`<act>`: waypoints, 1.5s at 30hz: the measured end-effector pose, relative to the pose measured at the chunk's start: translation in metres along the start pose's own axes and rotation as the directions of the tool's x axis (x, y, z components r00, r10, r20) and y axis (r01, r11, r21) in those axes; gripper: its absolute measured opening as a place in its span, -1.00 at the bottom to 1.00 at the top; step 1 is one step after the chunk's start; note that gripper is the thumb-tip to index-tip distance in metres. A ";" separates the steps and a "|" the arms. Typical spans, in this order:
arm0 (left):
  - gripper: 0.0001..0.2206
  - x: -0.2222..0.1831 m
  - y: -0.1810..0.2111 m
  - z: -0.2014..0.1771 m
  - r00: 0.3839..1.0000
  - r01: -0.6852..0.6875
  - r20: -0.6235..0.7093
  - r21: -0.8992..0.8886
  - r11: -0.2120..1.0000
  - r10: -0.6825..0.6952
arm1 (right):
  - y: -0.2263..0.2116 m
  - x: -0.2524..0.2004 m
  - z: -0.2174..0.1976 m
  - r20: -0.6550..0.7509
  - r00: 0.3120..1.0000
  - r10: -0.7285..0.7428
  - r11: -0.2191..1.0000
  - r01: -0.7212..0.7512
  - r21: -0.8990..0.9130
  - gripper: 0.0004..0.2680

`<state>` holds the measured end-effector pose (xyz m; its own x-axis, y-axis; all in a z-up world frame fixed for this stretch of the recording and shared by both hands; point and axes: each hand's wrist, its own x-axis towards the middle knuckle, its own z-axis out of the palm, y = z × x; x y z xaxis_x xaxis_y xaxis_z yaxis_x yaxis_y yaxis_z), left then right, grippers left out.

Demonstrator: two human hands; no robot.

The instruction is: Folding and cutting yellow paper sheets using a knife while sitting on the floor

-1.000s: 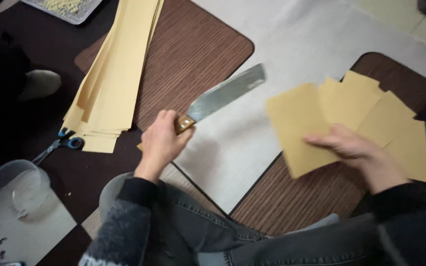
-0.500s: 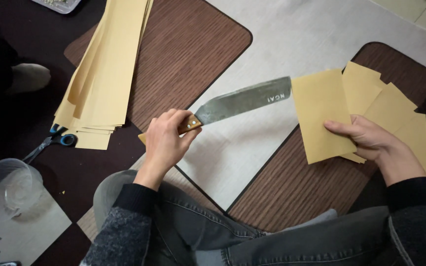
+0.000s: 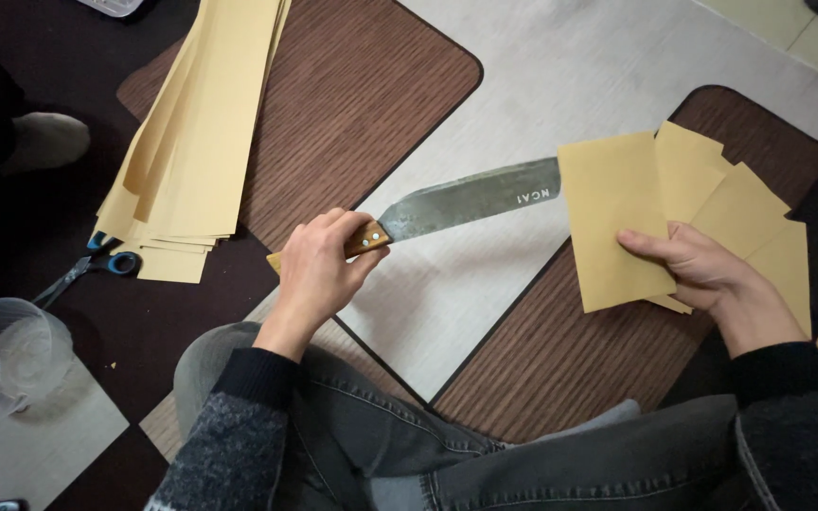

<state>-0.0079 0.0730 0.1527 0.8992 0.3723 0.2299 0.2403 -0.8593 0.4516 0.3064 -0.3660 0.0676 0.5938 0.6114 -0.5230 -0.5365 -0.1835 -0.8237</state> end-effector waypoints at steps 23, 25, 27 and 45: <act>-0.69 0.000 -0.002 0.002 1.000 -0.013 -0.015 0.013 1.000 0.014 | -0.007 -0.005 0.011 -0.020 0.999 -0.045 0.999 0.045 -0.018 -0.74; -0.70 0.000 -0.001 0.001 0.999 -0.022 -0.025 0.009 1.000 0.022 | -0.007 -0.005 0.012 -0.025 0.999 -0.043 0.999 0.042 -0.028 -0.74; -0.70 0.000 0.000 0.001 1.000 -0.016 -0.003 0.023 1.000 0.016 | -0.006 -0.004 0.009 -0.022 0.999 -0.037 0.999 0.037 -0.022 -0.75; -0.69 0.000 0.000 0.002 0.998 -0.033 -0.061 0.029 0.999 0.035 | -0.011 -0.009 0.014 -0.049 0.997 -0.058 0.998 0.058 -0.013 -0.75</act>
<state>-0.0075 0.0727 0.1512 0.8829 0.3629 0.2980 0.2208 -0.8809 0.4187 0.2982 -0.3586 0.0848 0.6529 0.5824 -0.4843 -0.4934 -0.1582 -0.8553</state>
